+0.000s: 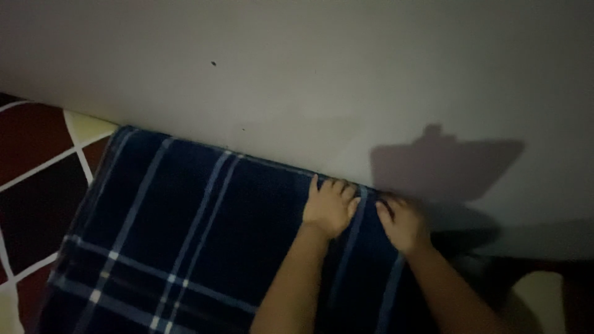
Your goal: Making the bed by spreading a blue plaid blanket over a diamond-patterned mattress.
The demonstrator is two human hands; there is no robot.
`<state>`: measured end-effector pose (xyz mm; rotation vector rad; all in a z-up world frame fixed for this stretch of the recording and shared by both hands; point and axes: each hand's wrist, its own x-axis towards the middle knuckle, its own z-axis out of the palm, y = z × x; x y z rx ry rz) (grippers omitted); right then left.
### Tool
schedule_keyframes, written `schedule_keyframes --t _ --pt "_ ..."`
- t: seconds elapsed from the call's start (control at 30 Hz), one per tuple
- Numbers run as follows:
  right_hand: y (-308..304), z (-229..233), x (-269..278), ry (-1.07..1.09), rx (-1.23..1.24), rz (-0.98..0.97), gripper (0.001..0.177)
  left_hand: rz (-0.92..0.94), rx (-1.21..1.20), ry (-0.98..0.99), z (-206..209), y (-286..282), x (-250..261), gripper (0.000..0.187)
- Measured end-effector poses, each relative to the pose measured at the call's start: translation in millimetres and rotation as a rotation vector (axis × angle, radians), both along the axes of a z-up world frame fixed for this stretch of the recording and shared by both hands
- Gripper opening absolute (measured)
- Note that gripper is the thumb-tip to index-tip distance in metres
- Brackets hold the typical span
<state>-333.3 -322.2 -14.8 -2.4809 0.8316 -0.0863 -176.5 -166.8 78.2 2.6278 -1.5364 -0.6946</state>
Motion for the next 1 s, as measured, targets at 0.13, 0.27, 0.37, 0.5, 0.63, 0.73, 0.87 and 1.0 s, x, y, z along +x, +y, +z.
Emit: schedule_keyframes --t 0.13,0.27,0.37,0.5,0.63,0.73,0.87,1.0 --pt "-2 2 14 0.215 0.043 -0.045 0.066 0.042 0.026 0.018 -12 -14 5 0.068" --pt "-15 -21 8 0.402 0.028 -0.029 0.067 0.103 0.033 -0.054 -8 -21 -3 0.064" --pt "-14 -3 15 0.375 -0.009 0.058 0.061 0.149 0.005 -0.007 5 -3 -16 0.064" --pt "-2 33 25 0.266 0.013 0.031 0.059 0.205 0.016 0.095 26 16 -35 0.067" --pt "6 24 21 0.205 -0.262 0.144 0.050 0.252 0.049 0.112 30 26 -49 0.063" --pt "27 18 9 0.031 -0.822 0.125 0.047 0.237 0.024 0.142 -1 21 -46 0.065" --pt "54 6 -27 0.141 -0.305 0.078 0.064 0.247 -0.212 -0.005 -48 22 -56 0.056" --pt "49 -1 -25 -0.080 -0.270 0.173 0.066 0.183 -0.390 -0.053 -36 85 -101 0.060"
